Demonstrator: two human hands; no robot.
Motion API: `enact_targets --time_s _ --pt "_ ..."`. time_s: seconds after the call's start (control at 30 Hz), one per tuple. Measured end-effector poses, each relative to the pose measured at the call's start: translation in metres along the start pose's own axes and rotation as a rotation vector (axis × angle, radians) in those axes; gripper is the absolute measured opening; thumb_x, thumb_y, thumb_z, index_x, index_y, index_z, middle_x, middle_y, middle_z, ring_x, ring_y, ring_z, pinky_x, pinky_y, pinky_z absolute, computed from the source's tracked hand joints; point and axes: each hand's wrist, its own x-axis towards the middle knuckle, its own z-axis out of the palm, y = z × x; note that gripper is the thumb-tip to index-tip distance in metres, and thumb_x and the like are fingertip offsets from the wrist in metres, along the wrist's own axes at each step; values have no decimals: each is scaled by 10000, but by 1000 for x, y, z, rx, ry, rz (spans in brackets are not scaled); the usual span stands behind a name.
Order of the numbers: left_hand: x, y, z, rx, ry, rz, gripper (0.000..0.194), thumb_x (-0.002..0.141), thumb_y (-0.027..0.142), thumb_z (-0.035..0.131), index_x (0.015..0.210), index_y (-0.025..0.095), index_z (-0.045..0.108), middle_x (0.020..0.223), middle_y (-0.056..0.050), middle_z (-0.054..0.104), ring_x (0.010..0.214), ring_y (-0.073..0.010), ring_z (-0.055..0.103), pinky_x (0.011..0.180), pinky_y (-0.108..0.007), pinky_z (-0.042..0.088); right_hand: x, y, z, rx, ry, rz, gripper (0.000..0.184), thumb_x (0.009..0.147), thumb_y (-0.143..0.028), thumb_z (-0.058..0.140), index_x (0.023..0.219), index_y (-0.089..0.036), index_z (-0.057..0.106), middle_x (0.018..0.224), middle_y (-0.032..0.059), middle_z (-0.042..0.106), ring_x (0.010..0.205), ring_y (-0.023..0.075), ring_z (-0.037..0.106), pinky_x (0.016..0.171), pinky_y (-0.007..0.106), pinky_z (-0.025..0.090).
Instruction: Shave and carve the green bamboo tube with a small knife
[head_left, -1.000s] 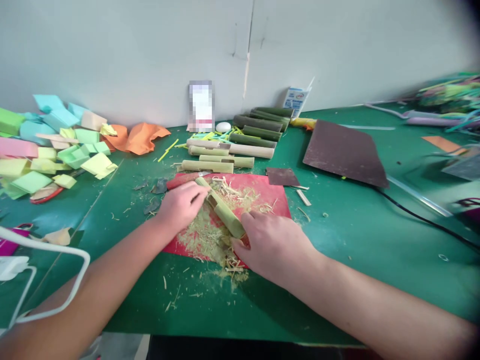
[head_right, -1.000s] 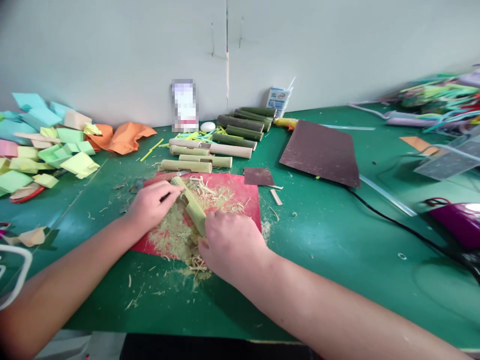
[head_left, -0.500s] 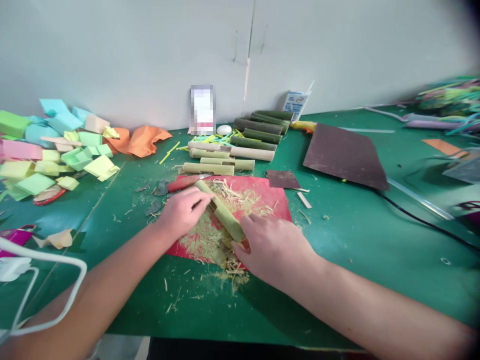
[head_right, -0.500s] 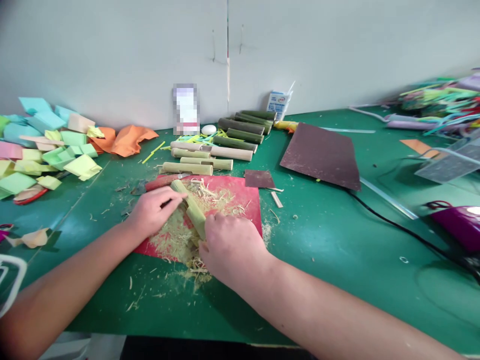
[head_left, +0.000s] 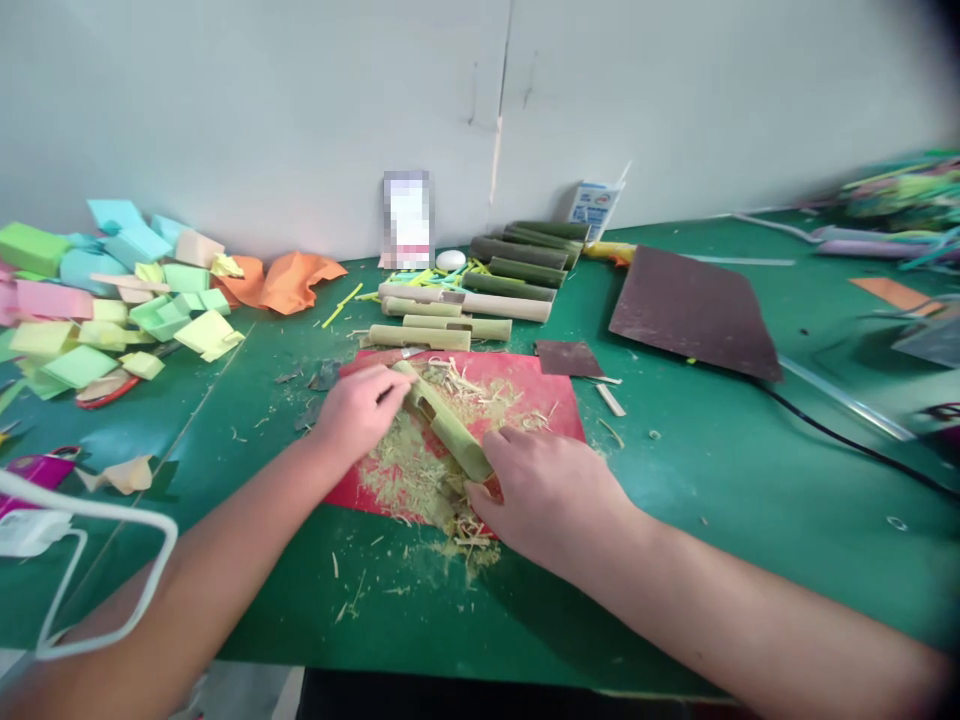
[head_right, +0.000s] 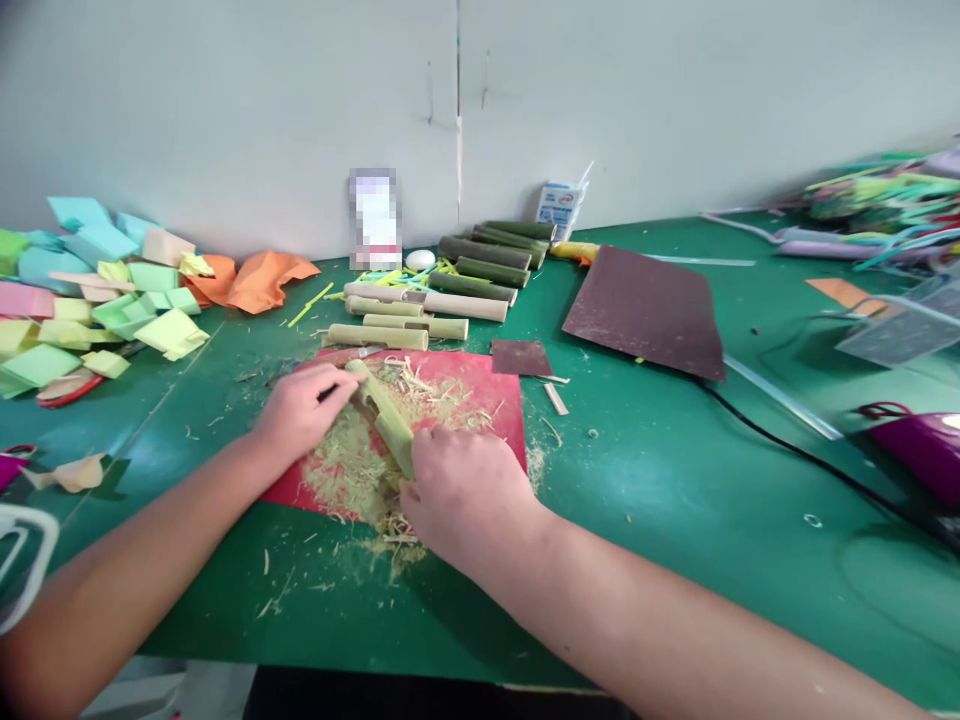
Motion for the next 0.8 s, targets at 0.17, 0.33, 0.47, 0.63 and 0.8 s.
enact_targets --time_s 0.17,0.33,0.47,0.63,0.8 --pt "-1 1 0 -17 -59 1 207 891 231 497 986 180 674 916 -61 700 827 -169 655 762 -295 522 0 -1 0 -10 8 -11 183 793 -360 549 806 -180 578 724 53 622 622 188 601 474 282 299" --pt "-4 14 0 32 -36 -30 199 890 234 500 925 167 684 901 -60 692 838 -177 648 763 -298 510 0 0 1 1 12 3 184 786 -363 543 791 -182 574 722 48 622 626 201 608 465 283 285" --pt "-11 29 1 -7 -185 34 220 905 234 477 998 185 670 857 -40 677 762 -145 636 684 -258 501 0 1 0 14 -4 -10 178 783 -353 535 785 -179 571 719 45 620 630 203 610 465 282 287" --pt "-16 34 2 47 -135 61 229 911 234 467 998 172 669 829 -52 669 730 -144 627 656 -257 487 0 0 -1 11 -5 16 164 781 -337 535 774 -178 574 718 48 622 628 192 608 465 280 298" --pt "-14 33 3 110 -117 88 245 920 234 450 1014 167 666 806 -55 664 722 -142 623 649 -256 481 1 -1 -2 27 -6 32 184 778 -352 526 766 -176 579 718 55 639 621 186 607 461 271 284"
